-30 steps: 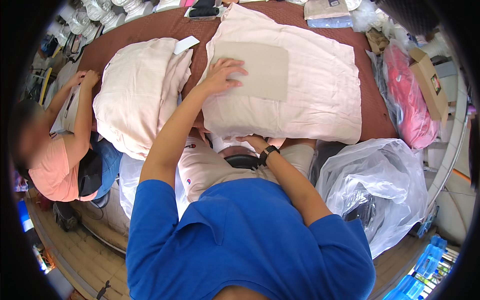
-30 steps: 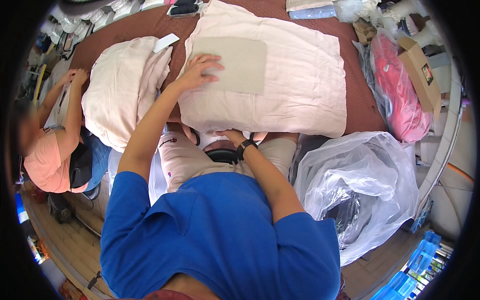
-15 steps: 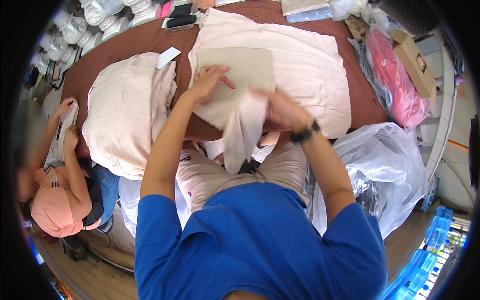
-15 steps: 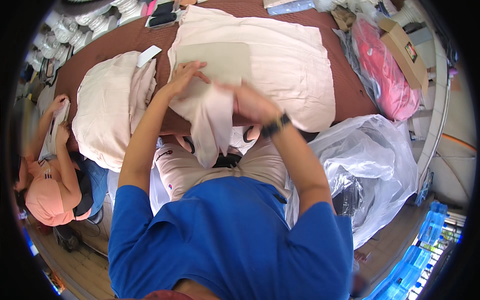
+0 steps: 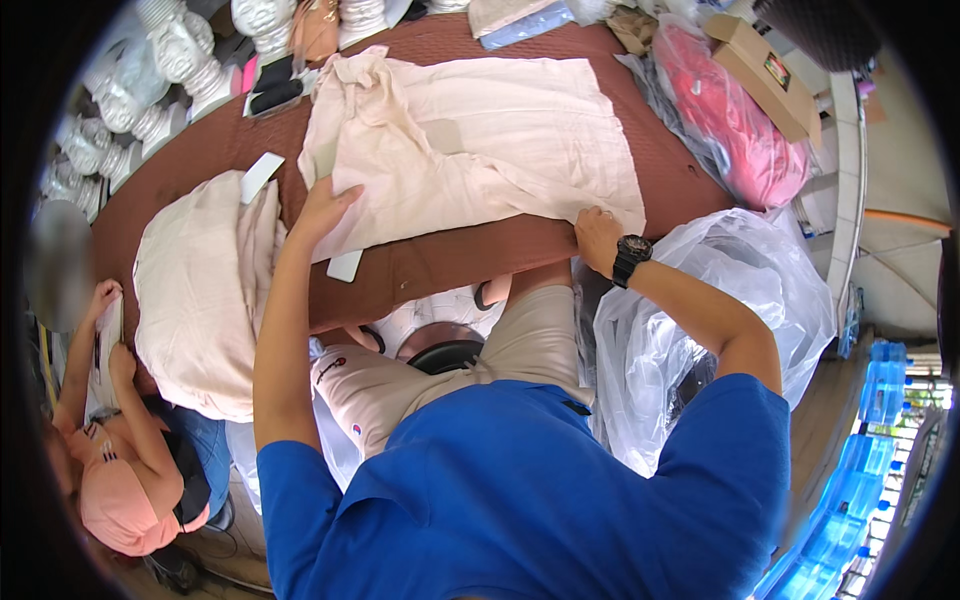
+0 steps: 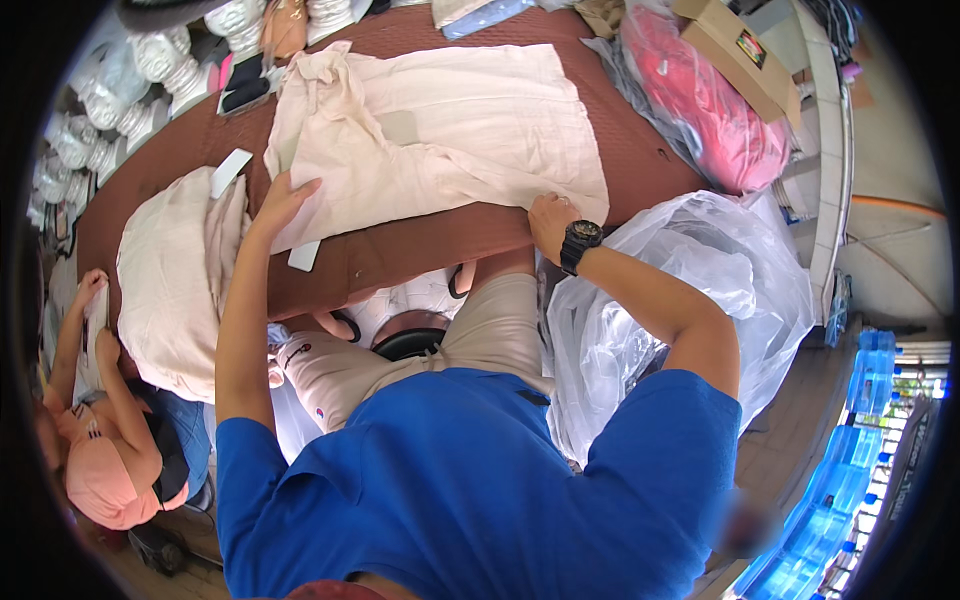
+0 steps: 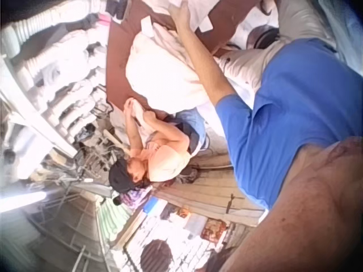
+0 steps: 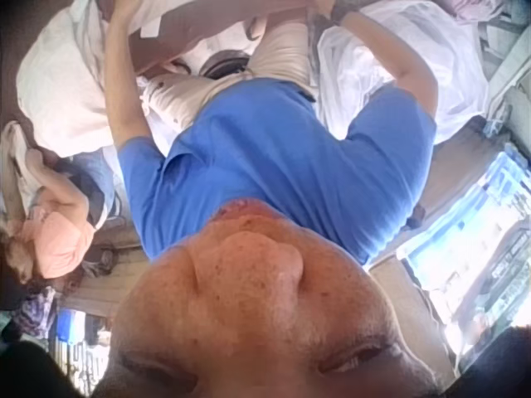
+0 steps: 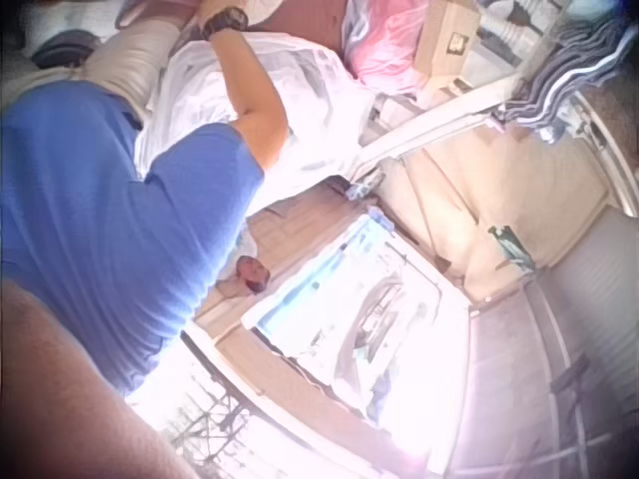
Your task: The person picks up pink garments one by one, spreads them out on a table, uses a cardboard template to fold them into uniform rectangles, and trims loose threads using a pair of snips.
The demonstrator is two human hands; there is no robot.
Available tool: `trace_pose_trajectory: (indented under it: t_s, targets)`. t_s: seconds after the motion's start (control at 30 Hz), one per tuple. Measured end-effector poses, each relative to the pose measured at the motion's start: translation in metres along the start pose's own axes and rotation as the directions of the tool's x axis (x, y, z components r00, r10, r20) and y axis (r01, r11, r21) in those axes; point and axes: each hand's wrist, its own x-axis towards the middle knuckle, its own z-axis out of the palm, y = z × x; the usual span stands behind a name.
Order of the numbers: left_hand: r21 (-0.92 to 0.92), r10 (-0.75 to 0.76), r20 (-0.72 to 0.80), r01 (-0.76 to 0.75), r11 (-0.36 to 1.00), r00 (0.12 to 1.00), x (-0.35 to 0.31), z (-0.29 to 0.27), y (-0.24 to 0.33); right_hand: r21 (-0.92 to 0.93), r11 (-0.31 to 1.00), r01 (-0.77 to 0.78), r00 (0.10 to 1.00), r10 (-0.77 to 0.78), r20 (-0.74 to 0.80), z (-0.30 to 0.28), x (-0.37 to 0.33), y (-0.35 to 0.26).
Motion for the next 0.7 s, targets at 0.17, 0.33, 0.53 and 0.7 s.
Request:
trace_pose_trajectory:
  t_s: [0.17,0.33,0.53,0.7]
  targets:
    - [0.077,0.083,-0.088,-0.077,0.994,0.993,0.005,0.007,-0.012,0.050,0.997,-0.063,0.997,0.061,0.036,0.048,0.000,0.047]
    - [0.001,0.035,-0.105,-0.035,0.999,0.994,0.001,0.005,-0.006,0.519,0.780,-0.350,0.650,-0.197,0.734,-0.004,0.070,0.191]
    - [-0.054,0.037,-0.116,-0.043,0.998,0.993,0.006,0.004,-0.005,0.910,0.132,-0.393,0.919,0.023,0.393,0.058,0.075,0.214]
    - [-0.072,-0.008,-0.140,-0.003,0.997,0.990,-0.001,0.001,-0.007,0.952,0.066,-0.298,0.877,0.414,0.246,0.083,0.088,0.187]
